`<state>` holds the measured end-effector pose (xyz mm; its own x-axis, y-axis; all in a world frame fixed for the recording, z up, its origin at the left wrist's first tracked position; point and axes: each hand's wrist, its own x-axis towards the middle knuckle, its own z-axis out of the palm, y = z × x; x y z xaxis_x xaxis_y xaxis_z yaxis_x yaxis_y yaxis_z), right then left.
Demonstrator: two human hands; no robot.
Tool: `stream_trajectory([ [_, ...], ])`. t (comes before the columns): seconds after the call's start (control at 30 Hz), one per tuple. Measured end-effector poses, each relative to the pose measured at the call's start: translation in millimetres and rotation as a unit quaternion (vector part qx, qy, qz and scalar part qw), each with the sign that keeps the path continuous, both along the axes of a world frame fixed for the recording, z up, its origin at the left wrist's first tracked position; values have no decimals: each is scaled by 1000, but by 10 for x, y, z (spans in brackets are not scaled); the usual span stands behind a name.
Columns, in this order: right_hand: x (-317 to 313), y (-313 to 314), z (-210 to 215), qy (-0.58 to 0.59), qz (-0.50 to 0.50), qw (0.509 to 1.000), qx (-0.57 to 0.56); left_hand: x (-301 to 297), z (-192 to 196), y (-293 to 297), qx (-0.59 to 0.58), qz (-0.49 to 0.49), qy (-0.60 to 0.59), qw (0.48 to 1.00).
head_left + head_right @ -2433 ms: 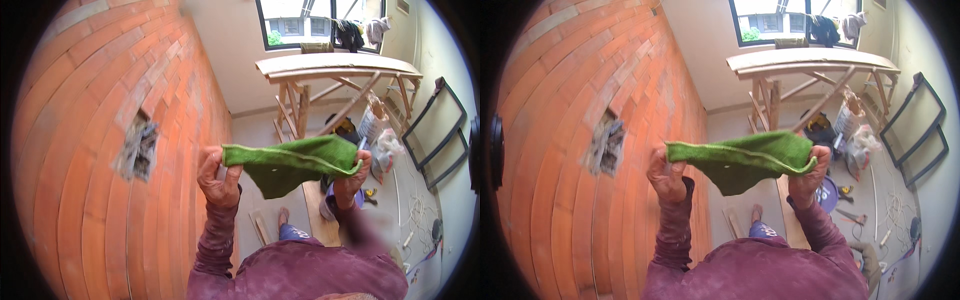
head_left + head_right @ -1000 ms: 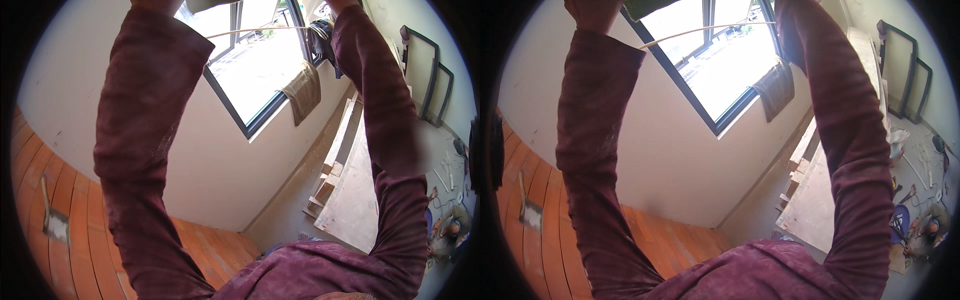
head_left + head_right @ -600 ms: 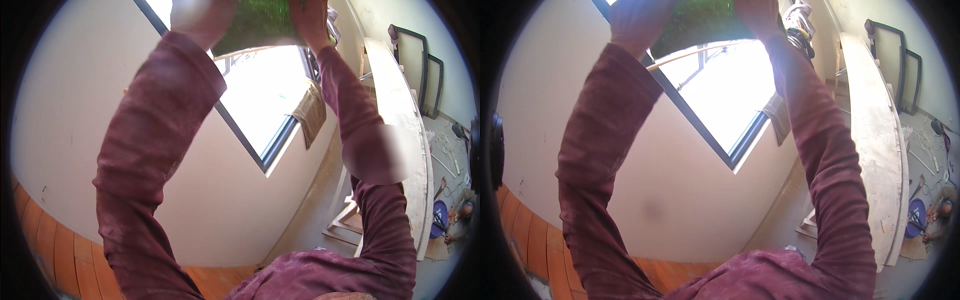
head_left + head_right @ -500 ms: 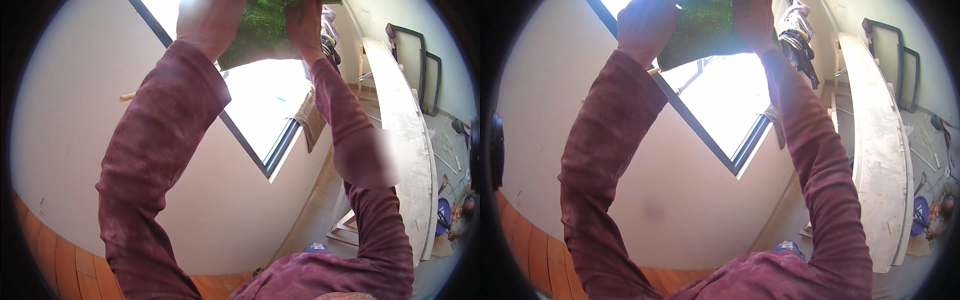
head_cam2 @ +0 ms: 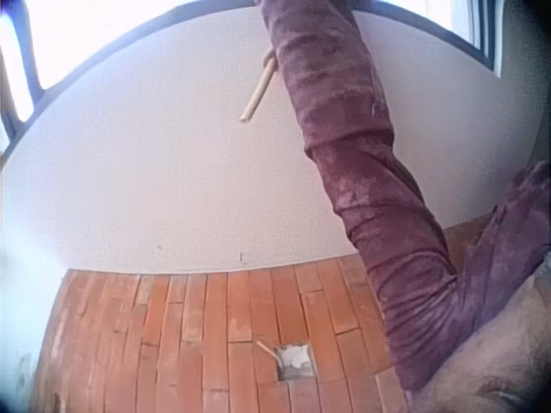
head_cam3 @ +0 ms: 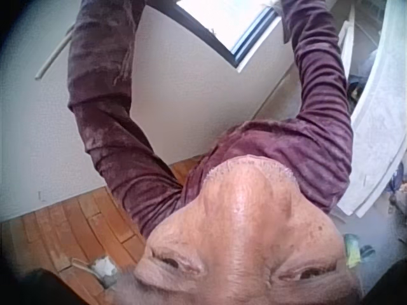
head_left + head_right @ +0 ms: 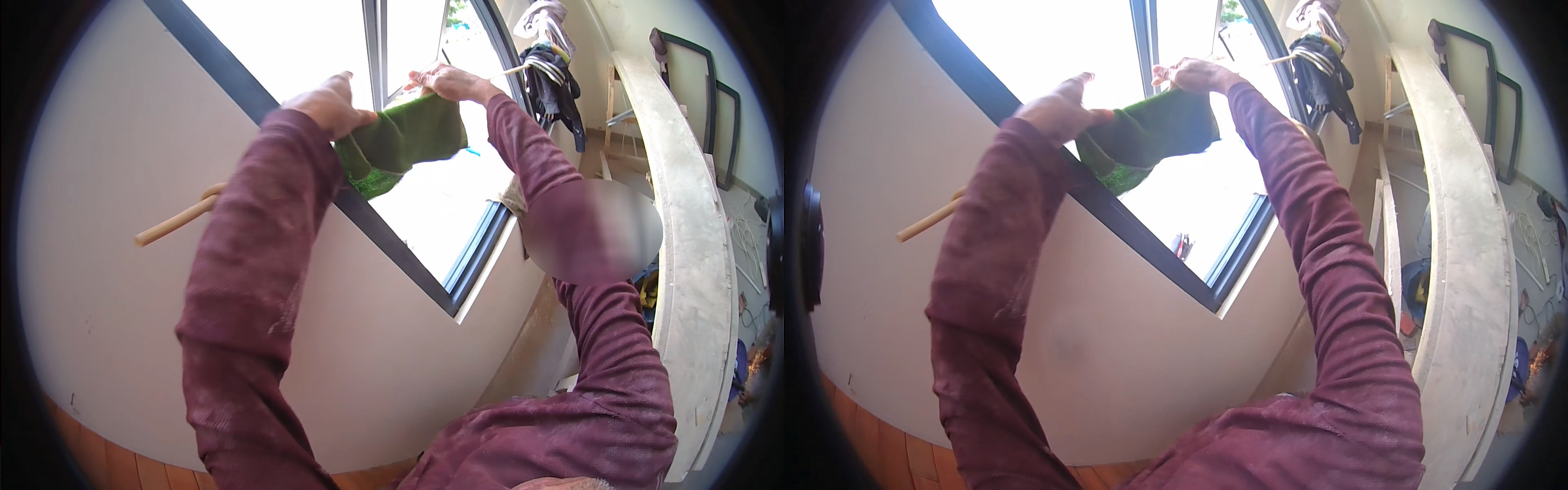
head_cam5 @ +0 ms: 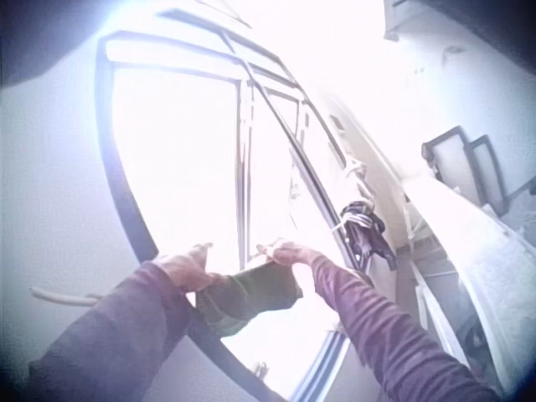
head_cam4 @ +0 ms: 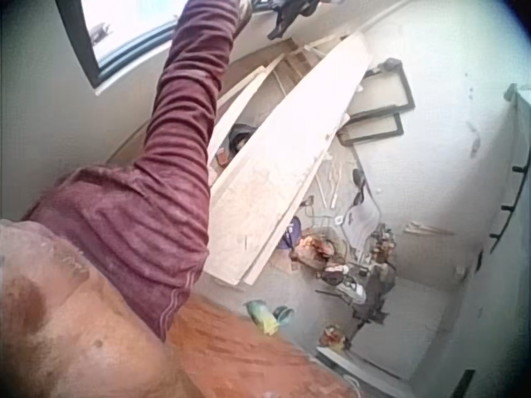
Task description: The person washes a green cloth in a bathroom sink, then carries a blue fan blade and the cloth to a tiled room. They sit on the floor and wipe the fan's cage, motor housing, and base with the cloth. After cleaning, they stand, walk to a window, and hang the cloth to dry.
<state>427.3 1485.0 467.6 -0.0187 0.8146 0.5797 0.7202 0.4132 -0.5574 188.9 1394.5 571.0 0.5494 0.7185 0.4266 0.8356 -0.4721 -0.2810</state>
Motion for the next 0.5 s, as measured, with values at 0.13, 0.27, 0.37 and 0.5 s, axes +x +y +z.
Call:
stream_trajectory([
  [0.13, 67, -18, -254, 12, 14, 999, -40, -67, 315, 86, -284, 5, 102, 953],
  [0.27, 166, 40, -368, 7, -15, 1000, -16, 9, 344, -292, -171, 102, 223, 954],
  [0.37, 155, 165, -462, -32, -51, 998, 32, -62, 529, -231, -128, 57, 210, 968],
  [0.5, 346, 99, -242, -138, -108, 984, 45, -147, 889, 323, -117, -121, 126, 978],
])
